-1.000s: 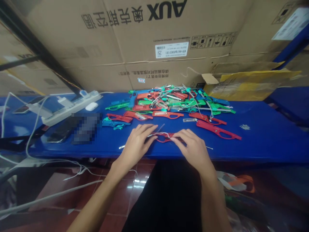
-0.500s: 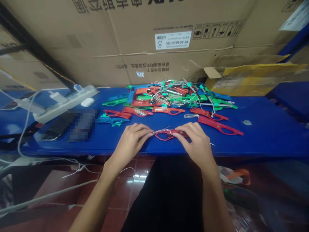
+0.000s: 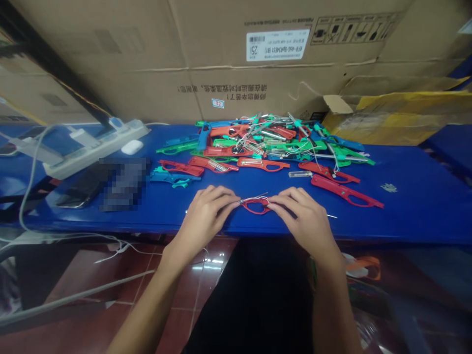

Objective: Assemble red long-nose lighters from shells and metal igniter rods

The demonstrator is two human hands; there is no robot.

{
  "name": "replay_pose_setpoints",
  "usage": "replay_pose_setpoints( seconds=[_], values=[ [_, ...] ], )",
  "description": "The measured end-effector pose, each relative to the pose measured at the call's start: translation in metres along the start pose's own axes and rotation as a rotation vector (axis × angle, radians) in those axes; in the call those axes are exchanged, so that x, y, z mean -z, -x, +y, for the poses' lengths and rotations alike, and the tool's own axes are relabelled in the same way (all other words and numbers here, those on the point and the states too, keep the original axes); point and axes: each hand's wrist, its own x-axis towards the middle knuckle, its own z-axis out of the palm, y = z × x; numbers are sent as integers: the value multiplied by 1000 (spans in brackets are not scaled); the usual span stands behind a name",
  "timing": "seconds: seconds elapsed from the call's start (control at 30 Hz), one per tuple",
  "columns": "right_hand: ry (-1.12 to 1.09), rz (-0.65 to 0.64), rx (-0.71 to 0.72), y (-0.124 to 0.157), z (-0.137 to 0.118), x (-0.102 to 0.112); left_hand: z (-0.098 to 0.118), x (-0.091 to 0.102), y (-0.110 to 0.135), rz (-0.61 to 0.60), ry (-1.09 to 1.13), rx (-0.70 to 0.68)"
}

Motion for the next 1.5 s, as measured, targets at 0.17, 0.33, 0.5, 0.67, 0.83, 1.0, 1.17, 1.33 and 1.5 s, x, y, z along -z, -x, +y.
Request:
replay_pose_setpoints(
  seconds=[0.17, 0.33, 0.5, 0.67, 0.83, 1.0, 1.17, 1.33, 1.5],
  values=[
    [-31, -14, -27, -1, 0, 0, 2, 2, -3, -27, -23, -23],
    [-9, -18, -21, -1, 0, 0, 1, 6, -2, -60, -38, -12],
    [33, -60, 16, -1, 1, 1, 0, 6, -3, -84, -48, -5],
    [40, -87, 22, -1, 1, 1, -2, 1, -3, -88, 12, 8],
    [56, -97, 3, -2, 0, 0, -3, 0, -1, -128, 21, -16],
    [33, -110, -6, -3, -1, 2, -3, 1, 0, -163, 26, -49],
    [23, -95, 5, -3, 0, 2, -6, -3, 0, -138, 59, -66],
    [26, -96, -1, -3, -2, 2, -9, -4, 1, -134, 49, -89],
    [33, -96, -7, -3, -3, 2, -4, -3, 1, -140, 4, -83]
  ],
)
